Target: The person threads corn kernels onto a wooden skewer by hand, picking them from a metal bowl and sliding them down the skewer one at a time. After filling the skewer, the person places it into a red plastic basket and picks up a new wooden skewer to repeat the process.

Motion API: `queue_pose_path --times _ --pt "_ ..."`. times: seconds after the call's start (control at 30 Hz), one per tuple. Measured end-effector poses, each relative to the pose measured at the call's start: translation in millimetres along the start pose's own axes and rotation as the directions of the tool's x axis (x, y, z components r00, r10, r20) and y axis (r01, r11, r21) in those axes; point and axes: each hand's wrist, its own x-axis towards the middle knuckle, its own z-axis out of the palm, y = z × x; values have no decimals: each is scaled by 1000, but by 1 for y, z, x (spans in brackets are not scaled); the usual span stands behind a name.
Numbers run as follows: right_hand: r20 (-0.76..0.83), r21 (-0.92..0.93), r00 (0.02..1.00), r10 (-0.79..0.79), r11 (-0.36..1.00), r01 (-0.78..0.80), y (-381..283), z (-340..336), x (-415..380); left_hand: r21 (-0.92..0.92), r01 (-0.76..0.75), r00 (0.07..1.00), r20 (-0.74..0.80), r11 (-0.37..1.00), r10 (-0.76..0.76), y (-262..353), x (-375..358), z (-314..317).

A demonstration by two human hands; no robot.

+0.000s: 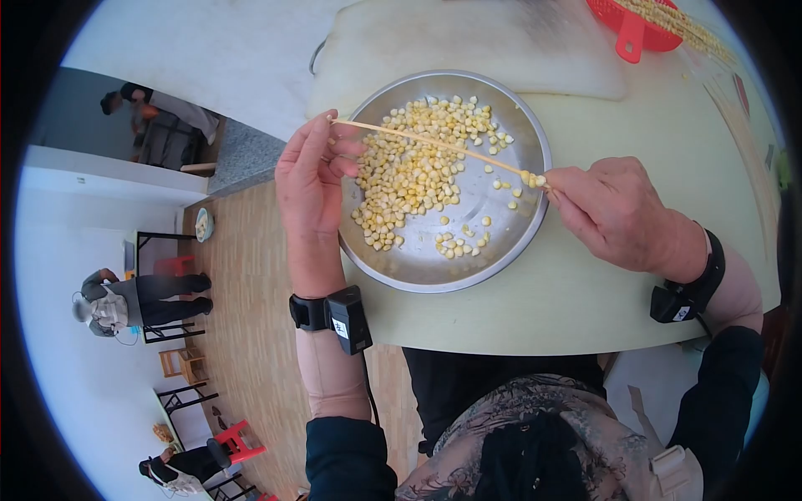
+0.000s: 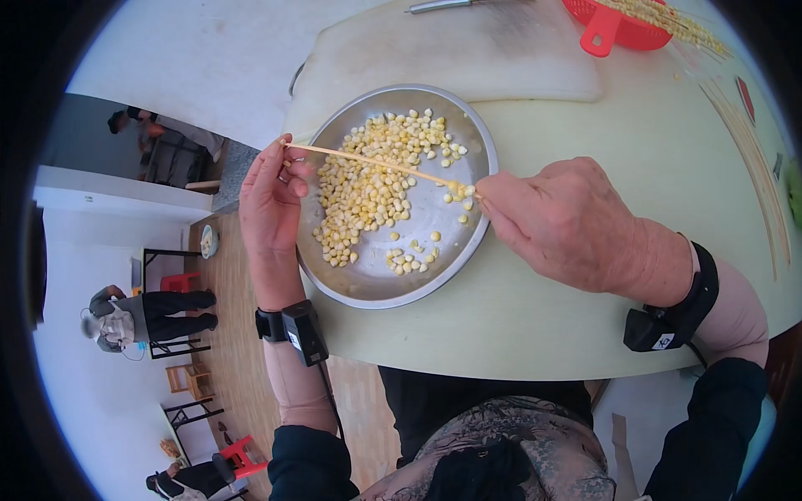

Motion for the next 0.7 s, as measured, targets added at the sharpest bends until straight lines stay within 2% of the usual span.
queue_pose_path --times 0.1,0.17,0.3,0.47,0.7 --pt "-24 -27 999 -32 999 32 0 1 0 -89 43 999 -28 995 -46 1 1 -3" --pt "-39 -41 998 -51 998 50 -2 0 -2 -223 124 992 38 967 -119 2 -1 -5" --pt "-38 -42 997 -60 997 58 -2 0 -1 -313 174 985 39 934 -170 2 -1 -6" --pt "-49 -49 996 -73 996 70 -1 2 1 -455 258 965 171 852 -201 2 1 -12" --pt "-31 15 999 -44 999 44 1 8 -1 -488 276 961 169 828 -221 3 1 -12"
